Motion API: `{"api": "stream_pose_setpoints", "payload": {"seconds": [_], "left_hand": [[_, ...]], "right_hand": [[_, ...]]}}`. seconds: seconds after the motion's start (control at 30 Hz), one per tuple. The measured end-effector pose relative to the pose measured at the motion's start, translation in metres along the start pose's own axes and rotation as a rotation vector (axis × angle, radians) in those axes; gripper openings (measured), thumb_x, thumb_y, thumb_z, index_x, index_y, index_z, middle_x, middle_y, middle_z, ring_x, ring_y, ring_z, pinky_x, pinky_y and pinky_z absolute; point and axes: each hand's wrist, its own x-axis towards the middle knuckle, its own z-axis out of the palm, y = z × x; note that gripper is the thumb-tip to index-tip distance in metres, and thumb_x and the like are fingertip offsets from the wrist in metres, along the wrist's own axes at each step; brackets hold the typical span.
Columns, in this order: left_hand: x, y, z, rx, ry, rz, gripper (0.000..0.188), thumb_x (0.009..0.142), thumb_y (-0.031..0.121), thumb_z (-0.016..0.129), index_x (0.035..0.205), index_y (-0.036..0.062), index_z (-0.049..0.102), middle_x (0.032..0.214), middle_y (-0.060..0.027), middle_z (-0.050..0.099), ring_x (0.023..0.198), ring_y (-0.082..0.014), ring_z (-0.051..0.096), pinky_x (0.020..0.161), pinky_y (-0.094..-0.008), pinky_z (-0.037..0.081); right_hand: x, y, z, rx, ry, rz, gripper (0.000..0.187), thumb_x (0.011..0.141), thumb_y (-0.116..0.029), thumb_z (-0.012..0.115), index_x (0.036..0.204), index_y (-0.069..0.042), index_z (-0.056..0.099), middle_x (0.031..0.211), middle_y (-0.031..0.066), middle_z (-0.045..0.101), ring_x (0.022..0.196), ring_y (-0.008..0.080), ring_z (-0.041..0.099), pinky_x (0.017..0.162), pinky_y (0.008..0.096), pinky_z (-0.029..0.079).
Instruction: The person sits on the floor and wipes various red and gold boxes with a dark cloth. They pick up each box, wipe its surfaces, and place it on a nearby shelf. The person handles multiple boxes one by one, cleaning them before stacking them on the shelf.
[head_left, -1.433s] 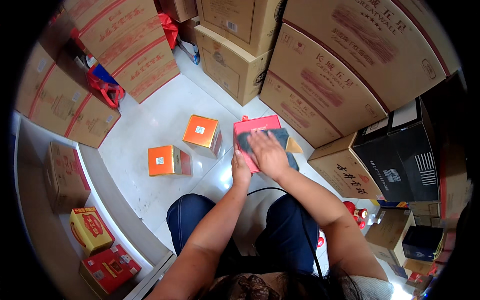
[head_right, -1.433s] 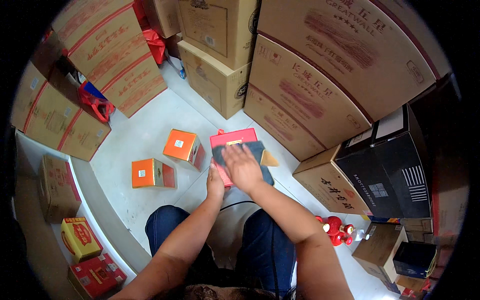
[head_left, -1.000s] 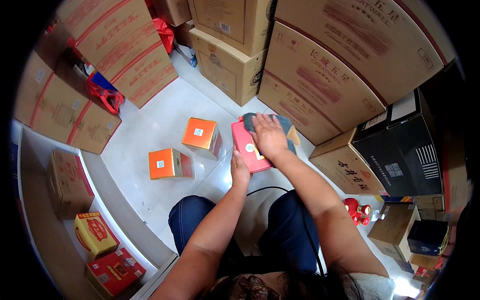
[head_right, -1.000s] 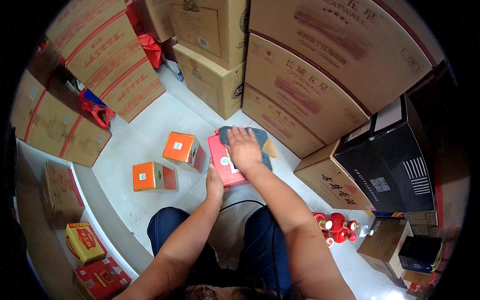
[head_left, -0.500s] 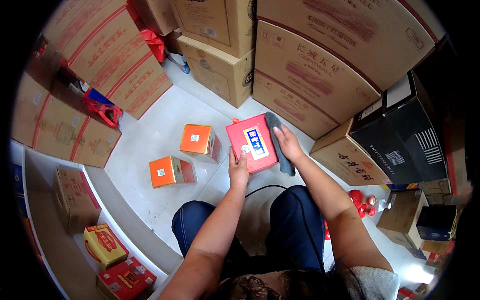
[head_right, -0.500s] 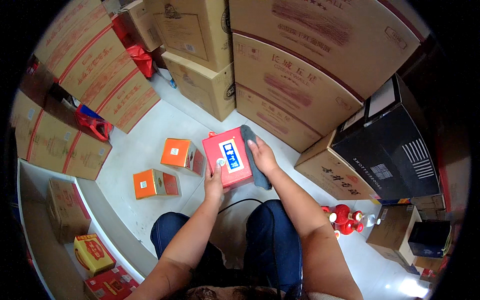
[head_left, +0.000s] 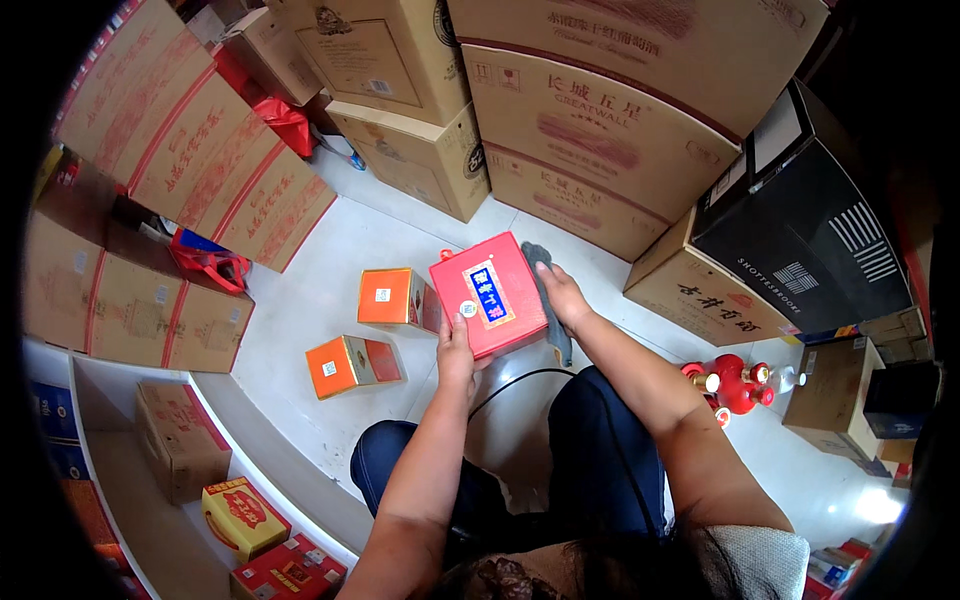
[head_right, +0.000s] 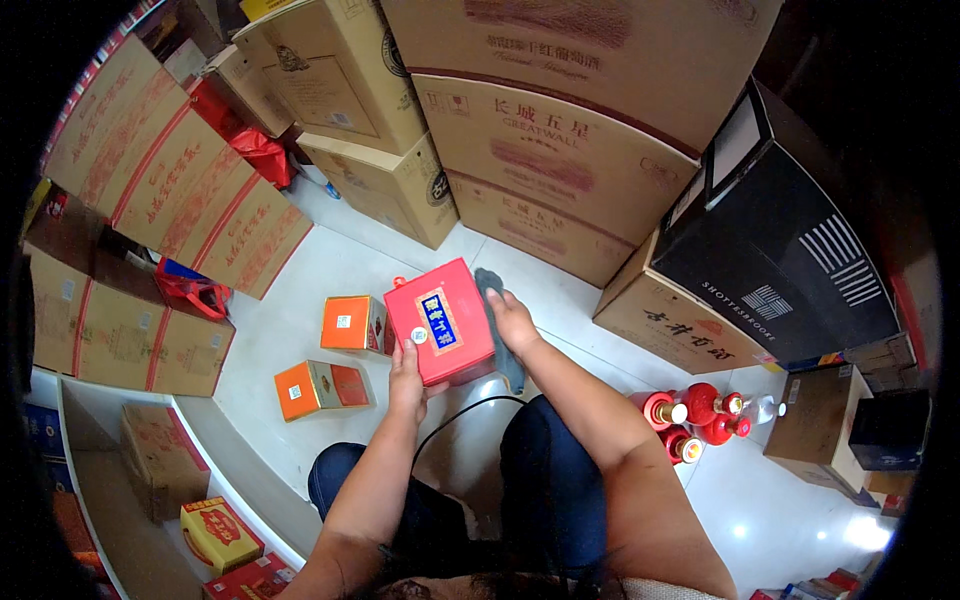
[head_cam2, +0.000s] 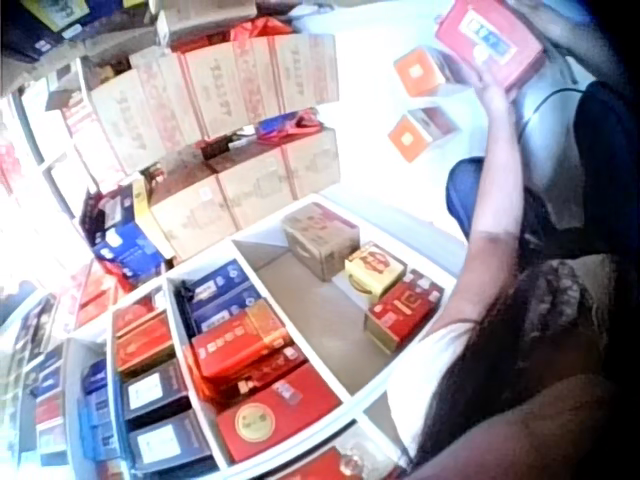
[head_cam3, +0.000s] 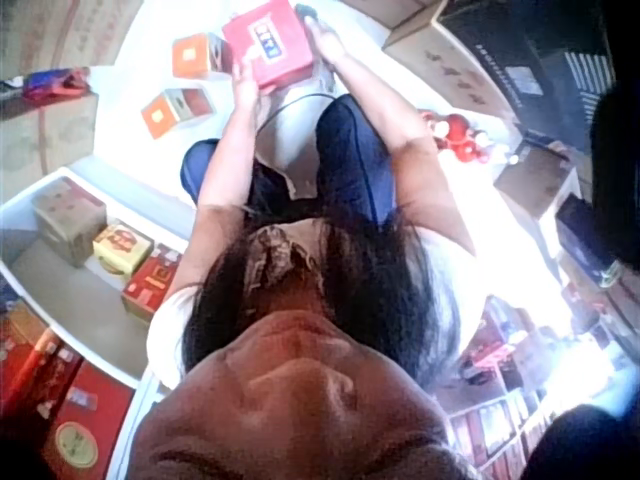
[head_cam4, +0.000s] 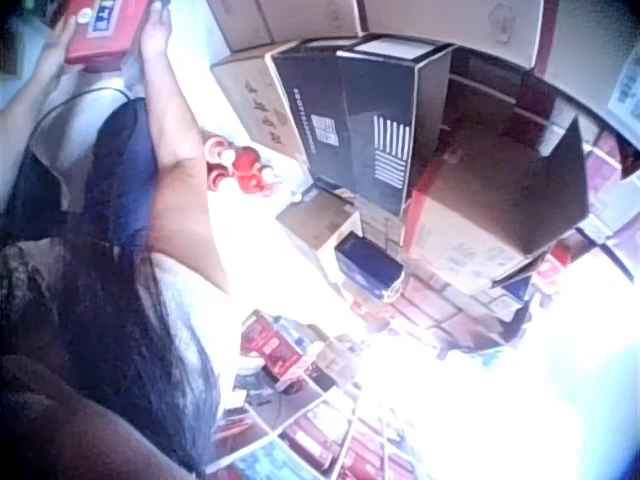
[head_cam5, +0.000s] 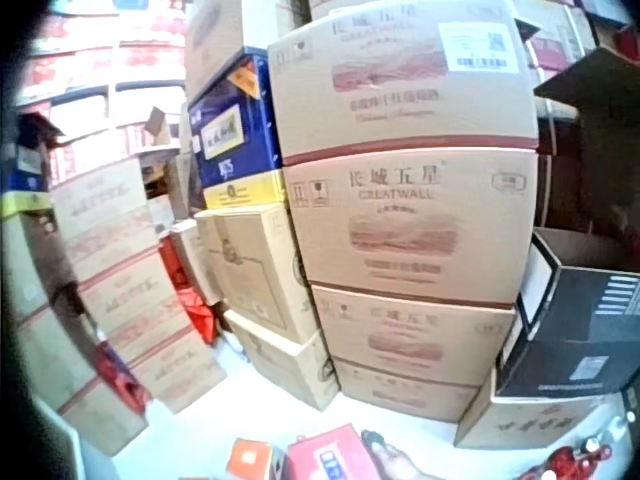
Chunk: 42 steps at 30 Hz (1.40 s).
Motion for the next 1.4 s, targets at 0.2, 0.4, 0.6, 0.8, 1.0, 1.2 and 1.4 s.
{"api": "stream_pose_setpoints", "payload": {"seconds": [0.2,0.4,0.6,0.8,1.0,1.2,1.4], "left_hand": [[0.008,0.000,-0.028,0.297,0.063,0.131,0.054,0.093,0.043,0.040,0.138,0.0169,0.027,0.125,-0.0110,0.049,0.103,-0.0265,0.057,0.077,-0.0433,0.050],[-0.006,0.019,0.004,1.174,0.405,0.569,0.053,0.092,0.027,0.047,0.139,0.0130,0.029,0.141,-0.0209,0.028,0.124,-0.0360,0.037,0.100,-0.0402,0.034],[-0.012,0.032,0.053,1.490,0.233,0.313,0.072,0.087,0.051,0.045,0.143,0.0143,0.018,0.148,-0.0204,0.008,0.130,-0.0477,0.019,0.103,-0.0481,0.028],[-0.006,0.032,0.055,1.619,0.270,0.264,0.079,0.086,0.059,0.037,0.144,0.0118,0.013,0.149,-0.0212,0.004,0.133,-0.0470,0.007,0.107,-0.0502,0.019],[-0.008,0.030,0.065,1.654,0.299,0.203,0.087,0.084,0.064,0.034,0.144,0.0074,0.007,0.148,-0.0227,-0.001,0.137,-0.0394,-0.005,0.106,-0.0568,0.010],[-0.015,0.036,0.065,1.745,0.261,0.164,0.095,0.081,0.070,0.035,0.144,0.0062,0.005,0.148,-0.0235,-0.004,0.137,-0.0372,-0.006,0.104,-0.0598,0.009],[-0.009,0.027,0.083,1.718,0.224,0.235,0.095,0.080,0.069,0.039,0.143,0.0049,0.007,0.148,-0.0242,-0.002,0.137,-0.0387,-0.004,0.103,-0.0611,0.012]], "right_hand": [[-0.012,-0.016,0.024,0.001,-0.073,-0.140,0.044,0.093,-0.038,0.043,0.118,-0.002,0.051,0.107,0.0150,0.061,0.098,0.0237,0.058,0.087,0.0312,0.042],[-0.004,-0.006,0.023,-0.077,0.012,-0.124,0.047,0.092,-0.040,0.042,0.115,0.000,0.053,0.105,0.0210,0.061,0.097,0.0300,0.059,0.085,0.0333,0.043],[0.003,0.003,0.009,0.136,0.033,0.034,0.048,0.092,-0.038,0.043,0.116,0.002,0.051,0.105,0.0201,0.061,0.095,0.0270,0.060,0.084,0.0332,0.044],[-0.006,-0.009,0.013,0.188,0.004,0.043,0.047,0.093,-0.037,0.043,0.118,0.001,0.051,0.107,0.0171,0.061,0.095,0.0235,0.059,0.083,0.0314,0.044],[-0.008,0.007,0.018,0.241,-0.073,0.012,0.047,0.092,-0.038,0.043,0.123,-0.003,0.049,0.112,0.0187,0.059,0.103,0.0259,0.056,0.089,0.0323,0.042],[0.005,0.060,0.021,0.070,0.066,-0.029,0.048,0.091,-0.041,0.044,0.124,-0.006,0.049,0.113,0.0219,0.058,0.108,0.0320,0.054,0.092,0.0353,0.040],[0.024,0.143,-0.012,-0.047,0.179,0.301,0.050,0.092,-0.040,0.044,0.122,0.001,0.049,0.115,0.0172,0.057,0.102,0.0239,0.054,0.089,0.0331,0.041]]}}
